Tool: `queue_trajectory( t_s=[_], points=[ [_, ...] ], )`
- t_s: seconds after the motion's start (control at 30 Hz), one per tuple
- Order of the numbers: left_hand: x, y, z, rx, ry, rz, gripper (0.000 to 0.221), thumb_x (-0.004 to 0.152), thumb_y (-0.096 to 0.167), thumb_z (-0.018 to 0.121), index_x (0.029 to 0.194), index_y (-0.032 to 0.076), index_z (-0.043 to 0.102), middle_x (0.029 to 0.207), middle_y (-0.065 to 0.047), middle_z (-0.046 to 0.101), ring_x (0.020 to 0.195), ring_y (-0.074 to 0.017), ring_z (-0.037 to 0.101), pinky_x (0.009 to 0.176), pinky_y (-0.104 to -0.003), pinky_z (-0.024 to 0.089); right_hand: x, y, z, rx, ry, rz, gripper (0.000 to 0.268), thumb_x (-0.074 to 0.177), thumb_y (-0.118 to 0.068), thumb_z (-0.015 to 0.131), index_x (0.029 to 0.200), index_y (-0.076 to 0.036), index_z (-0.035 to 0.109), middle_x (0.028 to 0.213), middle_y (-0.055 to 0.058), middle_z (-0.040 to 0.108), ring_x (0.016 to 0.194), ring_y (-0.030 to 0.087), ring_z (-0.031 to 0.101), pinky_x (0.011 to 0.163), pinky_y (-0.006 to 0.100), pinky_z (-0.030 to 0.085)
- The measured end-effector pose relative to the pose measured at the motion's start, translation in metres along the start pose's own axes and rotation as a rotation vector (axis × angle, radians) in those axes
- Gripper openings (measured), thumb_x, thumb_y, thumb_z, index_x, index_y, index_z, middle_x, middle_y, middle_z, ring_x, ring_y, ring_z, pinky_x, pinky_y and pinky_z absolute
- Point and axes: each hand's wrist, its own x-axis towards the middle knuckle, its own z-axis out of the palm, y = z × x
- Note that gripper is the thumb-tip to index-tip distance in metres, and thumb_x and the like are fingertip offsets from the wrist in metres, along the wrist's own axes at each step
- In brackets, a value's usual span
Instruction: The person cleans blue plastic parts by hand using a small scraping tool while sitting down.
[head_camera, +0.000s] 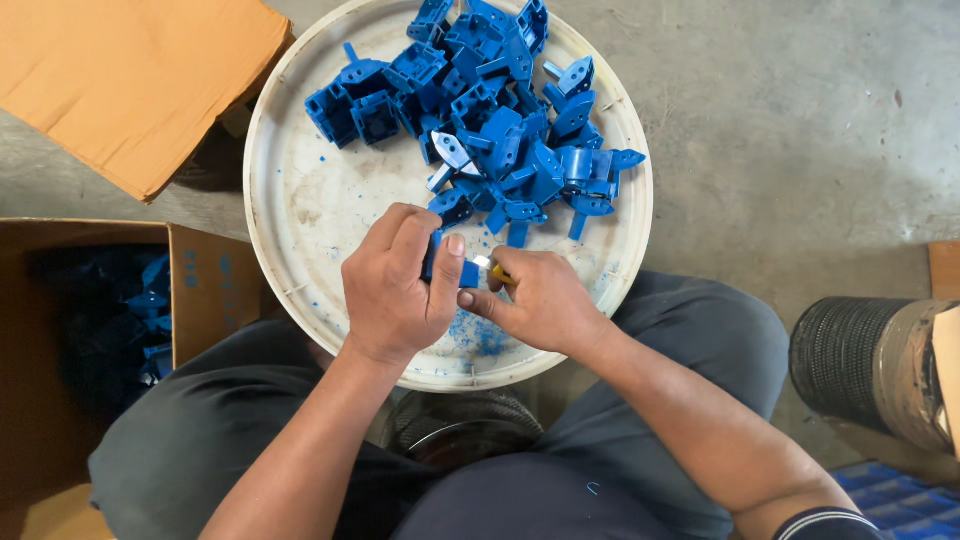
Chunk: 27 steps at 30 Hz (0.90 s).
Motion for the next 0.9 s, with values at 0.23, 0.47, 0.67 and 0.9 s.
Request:
queue_trajectory(
  t_s=[0.23,0.47,0.67,0.9],
  points=[
    [0.000,0.001,-0.002,0.053,0.005,0.054,0.017,0.099,0.020,0.068,0.100,0.003,0.063,0.095,-0.010,0.065,0.078,-0.0286,0.064,0.066,-0.037,0.051,-0.003,-0.003,0.005,-0.130,-0.023,0.003,0.055,0.086,-0.057,0.071,0.071,-0.005,0.062,0.067,0.014,0.065,0.067,0.040,0.063,0.058,0.049,0.046],
    [-0.001,-0.002,-0.001,0.013,0.043,-0.055,0.017,0.102,0.020,0.063,0.100,0.003,0.063,0.092,-0.011,0.064,0.075,-0.0297,0.063,0.064,-0.038,0.049,-0.009,-0.004,0.007,-0.146,-0.078,-0.263,0.042,0.083,-0.046,0.079,0.072,-0.007,0.066,0.068,0.012,0.066,0.067,0.036,0.065,0.058,0.048,0.047],
    [-0.017,-0.047,0.024,-0.322,-0.137,-0.442,0.032,0.109,0.029,0.060,0.089,0.004,0.063,0.079,-0.007,0.061,0.070,-0.0208,0.057,0.063,-0.033,0.045,-0.011,-0.003,-0.001,0.108,0.194,-0.308,0.035,0.082,-0.031,0.084,0.101,-0.006,0.069,0.082,0.010,0.068,0.066,0.025,0.068,0.059,0.036,0.054],
    [-0.030,-0.068,-0.027,-0.913,0.058,-0.805,0.021,0.098,0.030,0.059,0.096,0.011,0.067,0.087,0.000,0.063,0.079,-0.0133,0.062,0.068,-0.034,0.060,-0.013,0.016,0.006,-0.067,0.016,-0.305,0.016,0.090,-0.026,0.074,0.098,-0.012,0.073,0.088,0.011,0.073,0.083,0.034,0.070,0.070,0.045,0.053]
  ],
)
